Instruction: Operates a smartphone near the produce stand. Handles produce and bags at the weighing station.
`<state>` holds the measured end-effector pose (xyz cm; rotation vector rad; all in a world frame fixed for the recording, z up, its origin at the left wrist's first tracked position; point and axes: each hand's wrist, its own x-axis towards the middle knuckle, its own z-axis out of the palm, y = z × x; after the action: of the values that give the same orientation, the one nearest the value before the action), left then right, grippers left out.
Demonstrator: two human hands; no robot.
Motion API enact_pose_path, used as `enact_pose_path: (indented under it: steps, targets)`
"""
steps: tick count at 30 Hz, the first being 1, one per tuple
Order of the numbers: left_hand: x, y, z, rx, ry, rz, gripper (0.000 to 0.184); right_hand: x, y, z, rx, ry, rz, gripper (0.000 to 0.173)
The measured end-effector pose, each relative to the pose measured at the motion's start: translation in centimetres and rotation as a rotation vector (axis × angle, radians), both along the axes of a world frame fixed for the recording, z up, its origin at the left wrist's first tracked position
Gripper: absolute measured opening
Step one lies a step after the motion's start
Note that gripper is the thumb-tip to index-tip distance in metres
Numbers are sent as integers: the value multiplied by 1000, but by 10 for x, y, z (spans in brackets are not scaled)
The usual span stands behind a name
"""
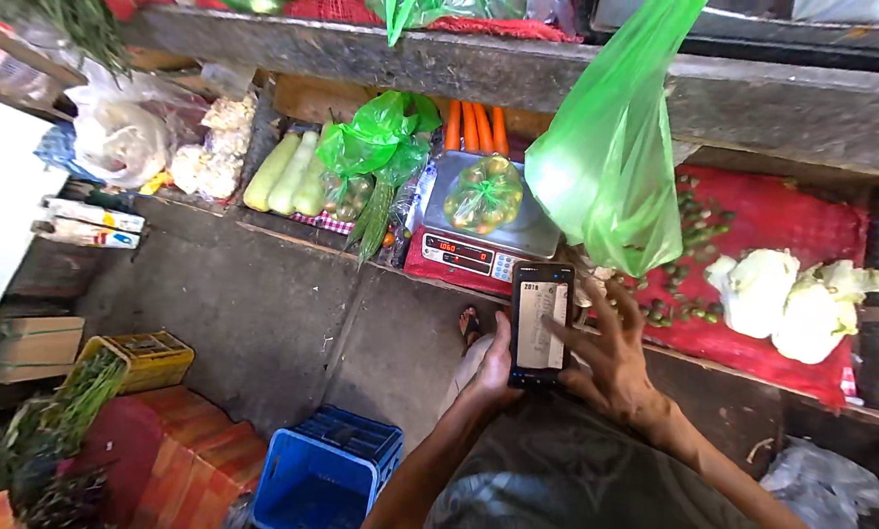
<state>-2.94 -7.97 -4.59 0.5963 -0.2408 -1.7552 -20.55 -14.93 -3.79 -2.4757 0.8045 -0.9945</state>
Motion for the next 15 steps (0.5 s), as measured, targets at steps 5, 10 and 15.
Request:
enact_pose_path:
  steps: [5,10,15]
  targets:
    - [0,-6,3,63,-38,12,78,-9,7,5,351,-303,259,49]
    - [2,-9,2,15,38,-101,81,-10,-8,5,317,-350,86,50]
    - [4,-5,-1,34,34,-63,74,-3,-3,0,113,-204,9,53]
